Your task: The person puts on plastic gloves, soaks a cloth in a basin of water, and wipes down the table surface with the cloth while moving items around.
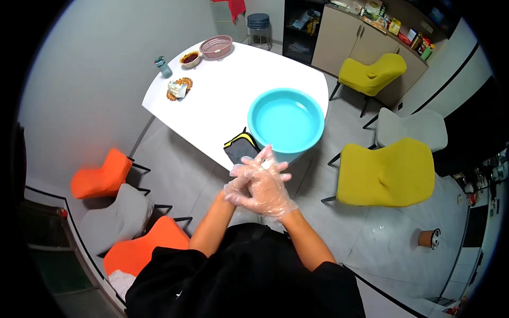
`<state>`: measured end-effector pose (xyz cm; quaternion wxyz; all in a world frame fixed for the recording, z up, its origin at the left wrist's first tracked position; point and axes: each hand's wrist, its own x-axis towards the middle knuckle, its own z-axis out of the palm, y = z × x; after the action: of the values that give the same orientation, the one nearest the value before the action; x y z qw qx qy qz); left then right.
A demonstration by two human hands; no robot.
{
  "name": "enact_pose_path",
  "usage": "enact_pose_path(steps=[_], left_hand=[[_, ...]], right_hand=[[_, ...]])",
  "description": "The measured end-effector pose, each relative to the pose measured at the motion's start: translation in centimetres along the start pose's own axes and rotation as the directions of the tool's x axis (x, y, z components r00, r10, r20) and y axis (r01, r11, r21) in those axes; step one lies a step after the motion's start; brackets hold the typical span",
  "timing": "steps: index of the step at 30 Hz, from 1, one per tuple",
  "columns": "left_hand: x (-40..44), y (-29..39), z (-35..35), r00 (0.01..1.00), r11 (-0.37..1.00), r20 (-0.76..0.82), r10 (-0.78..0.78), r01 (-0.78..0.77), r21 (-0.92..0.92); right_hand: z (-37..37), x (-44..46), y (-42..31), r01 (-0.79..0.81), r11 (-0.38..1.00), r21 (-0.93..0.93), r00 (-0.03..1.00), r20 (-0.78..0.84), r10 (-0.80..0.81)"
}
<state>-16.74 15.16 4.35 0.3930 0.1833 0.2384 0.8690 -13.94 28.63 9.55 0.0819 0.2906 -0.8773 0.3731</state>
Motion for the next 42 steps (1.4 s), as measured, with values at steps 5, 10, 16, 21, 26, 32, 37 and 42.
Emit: enact_pose_path(steps=[5, 10, 16, 21, 26, 32, 37, 42], left_hand=[[3.5, 2.4, -6.2, 0.877, 0.914, -0.476, -0.068, -0.136, -0.382], [1.9, 6.7, -17.6, 0.599, 0.957, -0.767, 0.232, -0.28, 0.071], [-4.5, 11.6, -24.4, 0.374, 0.986, -0.928, 0.011, -0.161, -0.053], [-5.0, 12.2, -26.0, 0.406, 0.952, -0.913, -0.02, -0.27, -0.141], [-4.6, 12.4, -27.1, 0.471, 0.922, -0.882, -0.019, -0.332, -0.197], [-4.0, 12.6, -28.8, 0.514, 0.906, -0.857, 0.042, -0.381, -0.184], [-2.4, 14.2, -28.0, 0.592, 0.915, -0.804, 0.055, -0.352, -0.196], [0.2, 14.8, -25.6, 0.687, 0.971, -0.7, 0.192, -0.031, 0.237]], right_hand=[[3.6, 5.7, 2.7, -0.052, 0.998, -0.041, 0.999, -0.01, 0.051], [5.4, 9.6, 6.9, -0.474, 0.802, 0.364, 0.876, 0.109, 0.469], [15.2, 10.8, 14.5, -0.611, 0.79, -0.042, 0.755, 0.267, 0.598], [19.8, 13.3, 15.5, -0.631, 0.644, -0.433, 0.529, 0.367, 0.765], [23.4, 12.0, 16.8, -0.5, 0.568, -0.654, 0.479, 0.337, 0.811], [24.3, 10.0, 20.3, -0.584, 0.638, -0.502, 0.605, 0.254, 0.754], [24.0, 11.3, 22.7, -0.889, 0.222, 0.4, 0.378, 0.37, 0.849], [18.6, 12.9, 20.3, -0.631, -0.255, 0.732, 0.319, 0.544, 0.776]])
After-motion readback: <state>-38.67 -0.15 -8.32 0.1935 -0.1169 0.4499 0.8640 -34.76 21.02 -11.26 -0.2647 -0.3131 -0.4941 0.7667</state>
